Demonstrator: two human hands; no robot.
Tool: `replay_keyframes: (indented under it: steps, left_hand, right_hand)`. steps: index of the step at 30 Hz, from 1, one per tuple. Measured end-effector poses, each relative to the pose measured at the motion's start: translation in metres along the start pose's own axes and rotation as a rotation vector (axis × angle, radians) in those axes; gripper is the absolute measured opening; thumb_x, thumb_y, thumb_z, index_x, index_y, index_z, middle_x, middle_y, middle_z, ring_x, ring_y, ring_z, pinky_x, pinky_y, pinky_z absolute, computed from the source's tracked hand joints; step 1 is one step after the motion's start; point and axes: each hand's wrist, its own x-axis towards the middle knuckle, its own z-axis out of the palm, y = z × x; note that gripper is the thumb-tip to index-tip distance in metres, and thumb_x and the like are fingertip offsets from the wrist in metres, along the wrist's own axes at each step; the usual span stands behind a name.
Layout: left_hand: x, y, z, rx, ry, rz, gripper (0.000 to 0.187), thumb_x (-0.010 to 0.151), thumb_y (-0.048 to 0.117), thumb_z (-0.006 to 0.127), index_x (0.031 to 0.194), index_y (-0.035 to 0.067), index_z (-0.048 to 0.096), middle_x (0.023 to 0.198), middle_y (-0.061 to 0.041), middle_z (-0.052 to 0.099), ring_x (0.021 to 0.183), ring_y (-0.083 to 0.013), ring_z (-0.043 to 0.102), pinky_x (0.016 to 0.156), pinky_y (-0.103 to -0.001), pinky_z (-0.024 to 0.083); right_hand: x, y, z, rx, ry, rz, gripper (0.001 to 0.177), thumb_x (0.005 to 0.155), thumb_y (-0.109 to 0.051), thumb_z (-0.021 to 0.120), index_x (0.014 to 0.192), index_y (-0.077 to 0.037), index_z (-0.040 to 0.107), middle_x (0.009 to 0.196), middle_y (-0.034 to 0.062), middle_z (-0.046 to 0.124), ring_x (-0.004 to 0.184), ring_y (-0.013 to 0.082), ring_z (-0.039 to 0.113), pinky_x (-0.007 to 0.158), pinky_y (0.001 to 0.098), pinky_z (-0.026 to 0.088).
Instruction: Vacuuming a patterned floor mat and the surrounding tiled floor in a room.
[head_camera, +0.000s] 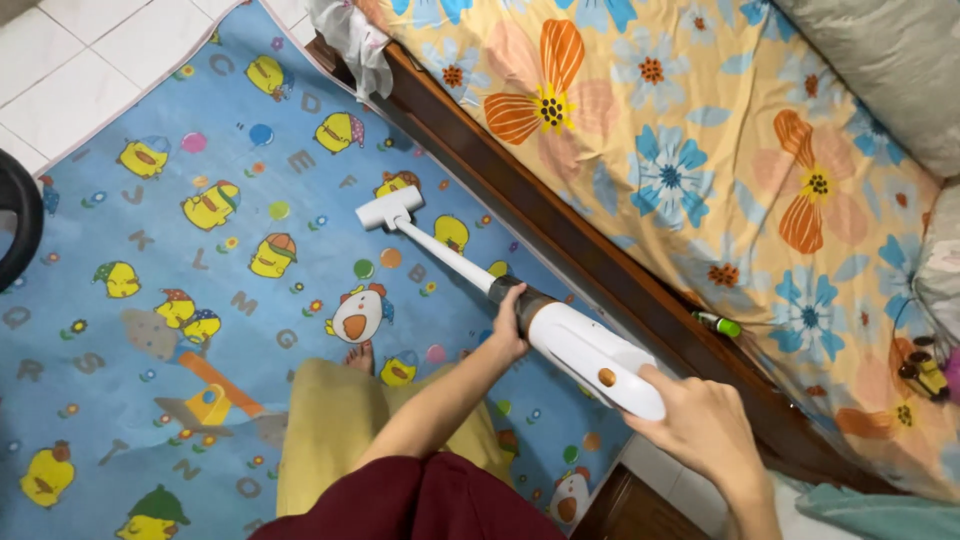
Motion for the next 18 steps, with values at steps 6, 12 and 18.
replay_keyframes:
  steps: [6,12,18]
  left_hand:
    - [0.019,-0.028,0.038,-0.084,0.260,0.128,0.070,0.070,0.032,0.088,0.122,0.000,0.054,0.106,-0.022,0.071,0.085,-0.0381,0.075,0.083,-0.058,0.064]
    - [0.059,-0.049,0.053,-0.162,0.202,0.219,0.076,0.069,0.031,0.088,0.125,-0.005,0.052,0.106,-0.024,0.071,0.083,-0.0397,0.075,0.079,-0.058,0.065]
    - [0.079,-0.040,0.075,-0.237,0.164,0.242,0.072,0.070,0.029,0.087,0.124,-0.005,0.054,0.105,-0.023,0.072,0.082,-0.0394,0.075,0.079,-0.058,0.065]
  right_hand:
    - [0.021,0.081,0.015,-0.068,0.136,-0.130,0.054,0.067,-0.046,0.082,0.112,-0.018,0.070,0.065,0.0168,0.072,0.066,0.0340,0.072,0.062,0.0469,0.057]
    - [0.053,0.150,0.030,-0.004,0.276,-0.346,0.045,0.065,-0.038,0.086,0.101,-0.016,0.070,0.065,0.0136,0.073,0.061,0.0329,0.072,0.058,0.0463,0.056]
    - [0.089,0.175,0.016,-0.002,0.269,-0.438,0.054,0.062,-0.037,0.087,0.106,-0.012,0.069,0.062,0.0154,0.071,0.057,0.0325,0.072,0.054,0.0449,0.056]
